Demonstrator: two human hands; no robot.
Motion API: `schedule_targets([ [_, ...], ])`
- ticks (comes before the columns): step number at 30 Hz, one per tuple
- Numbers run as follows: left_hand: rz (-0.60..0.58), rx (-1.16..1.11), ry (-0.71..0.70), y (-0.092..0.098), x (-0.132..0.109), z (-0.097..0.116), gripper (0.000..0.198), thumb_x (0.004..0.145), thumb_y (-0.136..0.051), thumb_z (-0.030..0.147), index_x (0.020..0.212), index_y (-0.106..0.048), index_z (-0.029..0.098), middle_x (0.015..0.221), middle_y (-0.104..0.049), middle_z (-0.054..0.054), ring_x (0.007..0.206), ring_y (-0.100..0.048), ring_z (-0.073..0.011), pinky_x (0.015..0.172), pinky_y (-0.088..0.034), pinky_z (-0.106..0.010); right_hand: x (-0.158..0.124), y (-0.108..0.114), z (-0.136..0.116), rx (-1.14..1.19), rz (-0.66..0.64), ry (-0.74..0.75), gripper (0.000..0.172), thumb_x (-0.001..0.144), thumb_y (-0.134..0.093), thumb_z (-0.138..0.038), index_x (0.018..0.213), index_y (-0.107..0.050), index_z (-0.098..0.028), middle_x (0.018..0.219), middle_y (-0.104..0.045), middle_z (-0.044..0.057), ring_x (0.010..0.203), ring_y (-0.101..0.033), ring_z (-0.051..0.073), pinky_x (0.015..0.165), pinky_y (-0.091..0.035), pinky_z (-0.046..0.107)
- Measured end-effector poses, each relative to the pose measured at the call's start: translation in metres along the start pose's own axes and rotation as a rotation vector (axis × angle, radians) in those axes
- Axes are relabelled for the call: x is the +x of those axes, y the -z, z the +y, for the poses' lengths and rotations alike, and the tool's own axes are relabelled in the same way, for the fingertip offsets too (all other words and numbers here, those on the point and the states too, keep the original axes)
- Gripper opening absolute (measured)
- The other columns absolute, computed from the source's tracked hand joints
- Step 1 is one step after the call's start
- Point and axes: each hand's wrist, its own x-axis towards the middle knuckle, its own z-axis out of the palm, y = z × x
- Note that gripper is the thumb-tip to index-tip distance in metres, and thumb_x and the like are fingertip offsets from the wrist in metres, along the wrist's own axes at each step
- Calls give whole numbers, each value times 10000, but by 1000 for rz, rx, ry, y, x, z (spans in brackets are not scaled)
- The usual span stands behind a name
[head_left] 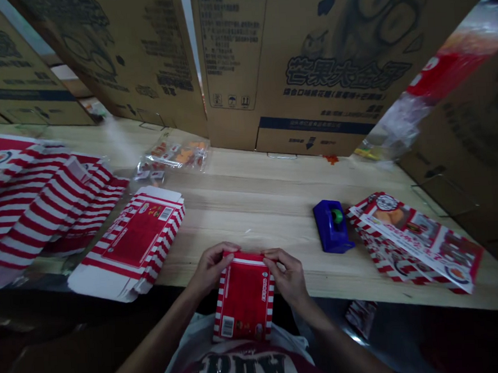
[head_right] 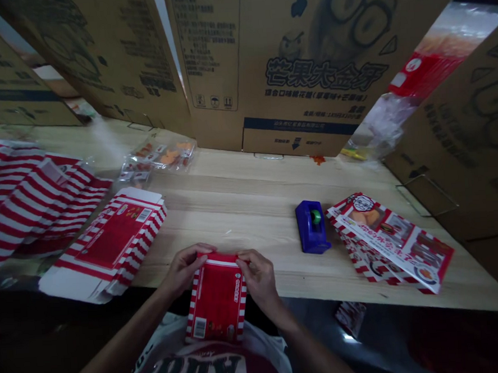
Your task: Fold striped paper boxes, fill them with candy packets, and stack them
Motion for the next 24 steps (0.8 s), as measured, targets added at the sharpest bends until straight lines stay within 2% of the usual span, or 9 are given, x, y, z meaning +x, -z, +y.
schedule_targets([
  [2, 22, -135, 96, -11, -1, -5, 251, 794, -695, 350, 977, -662, 181, 997, -690, -68, 877, -652, -204, 776, -516, -302, -7, -4, 2, 3, 76, -33, 143, 905, -561, -289, 862, -682, -225, 903, -706, 61, 886, -655, 218, 809, -519, 338],
  [4, 29, -170, 160, -18, 0, -5, 267, 759, -732, 336, 963, -637, 193, 897, -681, -24, 772, -642, -173, 695, -517, -265, -11, -3, 4, -10, 72, -41, 153, 917, -540, -277, 969, -675, -228, 1004, -700, 69, 971, -643, 217, 868, -511, 348],
  [7, 57, -109, 175, -21, 5, -2, 227, 730, -761, 326, 845, -625, 185, 793, -659, 15, 683, -615, -137, 630, -507, -225, -11, 19, 10, -77, 43, 28, 256, 895, -581, -268, 1146, -623, -242, 1208, -635, 83, 1117, -587, 224, 957, -477, 375],
  [9, 61, -95, 194, -20, 9, 0, 245, 719, -769, 340, 821, -610, 184, 772, -658, 21, 645, -610, -133, 597, -511, -225, -7, 52, 17, -175, 233, 68, 256, 884, -589, -284, 1133, -621, -231, 1197, -619, 100, 1107, -576, 231, 902, -495, 374],
  [12, 54, -122, 265, -21, 13, 0, 311, 692, -784, 368, 849, -576, 198, 741, -667, 25, 601, -623, -152, 556, -524, -250, 2, 117, 28, -335, 658, 15, 197, 848, -603, -345, 965, -656, -195, 1038, -616, 109, 956, -576, 236, 756, -494, 350],
  [14, 57, -129, 305, -24, 14, 1, 356, 672, -794, 379, 875, -558, 207, 724, -673, 26, 580, -631, -161, 536, -526, -258, 8, 154, 37, -316, 744, -91, 241, 764, -667, -401, 856, -676, -177, 946, -623, 98, 834, -557, 227, 703, -467, 342],
  [16, 58, -119, 316, -30, 15, 4, 383, 654, -803, 384, 884, -552, 209, 720, -677, 26, 575, -635, -161, 529, -525, -254, 15, 176, 47, -232, 701, -182, 269, 689, -709, -431, 749, -694, -169, 801, -640, 72, 725, -537, 210, 662, -441, 331],
  [19, 58, -97, 310, -38, 17, 12, 389, 639, -807, 395, 872, -562, 203, 726, -679, 25, 587, -637, -153, 534, -521, -240, 25, 182, 61, -119, 642, -228, 282, 619, -739, -442, 643, -698, -164, 620, -622, 33, 609, -515, 184, 601, -414, 311],
  [24, 73, -60, 302, -42, 20, 19, 399, 630, -811, 406, 875, -570, 202, 698, -672, 34, 569, -627, -141, 521, -509, -223, 30, 166, 72, 60, 748, -230, 265, 590, -751, -418, 640, -676, -168, 598, -596, 8, 573, -503, 160, 562, -398, 288],
])
